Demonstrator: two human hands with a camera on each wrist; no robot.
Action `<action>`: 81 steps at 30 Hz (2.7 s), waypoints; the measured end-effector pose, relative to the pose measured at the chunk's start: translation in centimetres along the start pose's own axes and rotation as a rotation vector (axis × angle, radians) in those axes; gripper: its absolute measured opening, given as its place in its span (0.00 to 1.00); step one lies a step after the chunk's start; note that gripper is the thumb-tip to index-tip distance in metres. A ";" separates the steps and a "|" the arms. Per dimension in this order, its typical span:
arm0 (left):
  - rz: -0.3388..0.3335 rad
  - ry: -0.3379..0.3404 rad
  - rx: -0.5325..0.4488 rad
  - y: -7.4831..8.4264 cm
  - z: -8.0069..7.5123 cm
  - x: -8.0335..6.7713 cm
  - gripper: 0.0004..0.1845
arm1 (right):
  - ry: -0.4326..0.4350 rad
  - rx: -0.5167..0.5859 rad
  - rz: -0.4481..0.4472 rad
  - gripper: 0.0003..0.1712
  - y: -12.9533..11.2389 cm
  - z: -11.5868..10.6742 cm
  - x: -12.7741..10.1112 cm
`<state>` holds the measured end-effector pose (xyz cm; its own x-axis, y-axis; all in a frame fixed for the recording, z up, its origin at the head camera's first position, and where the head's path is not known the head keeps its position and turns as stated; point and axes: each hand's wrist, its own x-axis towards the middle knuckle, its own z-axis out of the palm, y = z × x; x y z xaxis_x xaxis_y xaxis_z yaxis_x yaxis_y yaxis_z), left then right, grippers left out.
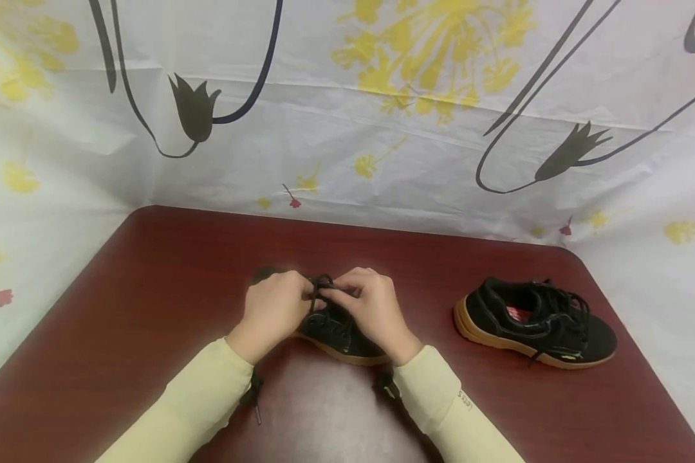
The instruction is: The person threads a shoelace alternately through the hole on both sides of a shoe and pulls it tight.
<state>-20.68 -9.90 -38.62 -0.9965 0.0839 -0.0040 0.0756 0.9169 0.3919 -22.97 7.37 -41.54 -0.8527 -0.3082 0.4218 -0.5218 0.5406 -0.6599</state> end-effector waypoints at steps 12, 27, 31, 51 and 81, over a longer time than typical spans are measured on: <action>0.020 -0.024 -0.090 -0.1 0.5 0.9 0.09 | 0.030 0.076 0.131 0.05 0.1 0.2 -0.2; 0.072 -0.006 -0.168 -0.6 0.1 0.2 0.10 | -0.089 0.093 0.103 0.07 0.4 -0.5 0.4; 0.105 -0.018 -0.197 -1.0 -0.5 -0.4 0.08 | -0.181 0.043 0.062 0.07 0.6 -1.2 0.6; 0.092 -0.004 -0.570 -3.7 -3.5 -2.7 0.13 | -0.130 -0.076 0.068 0.06 0.0 -1.8 0.0; 0.015 -0.204 -0.979 -1.7 -2.6 -0.5 0.22 | -0.063 -0.083 0.047 0.03 -0.3 -1.9 -0.1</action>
<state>-20.36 -12.48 -36.88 -0.9633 0.2427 -0.1146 -0.0666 0.1973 0.9781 -22.64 8.72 -40.24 -0.8772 -0.3283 0.3504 -0.4800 0.6174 -0.6233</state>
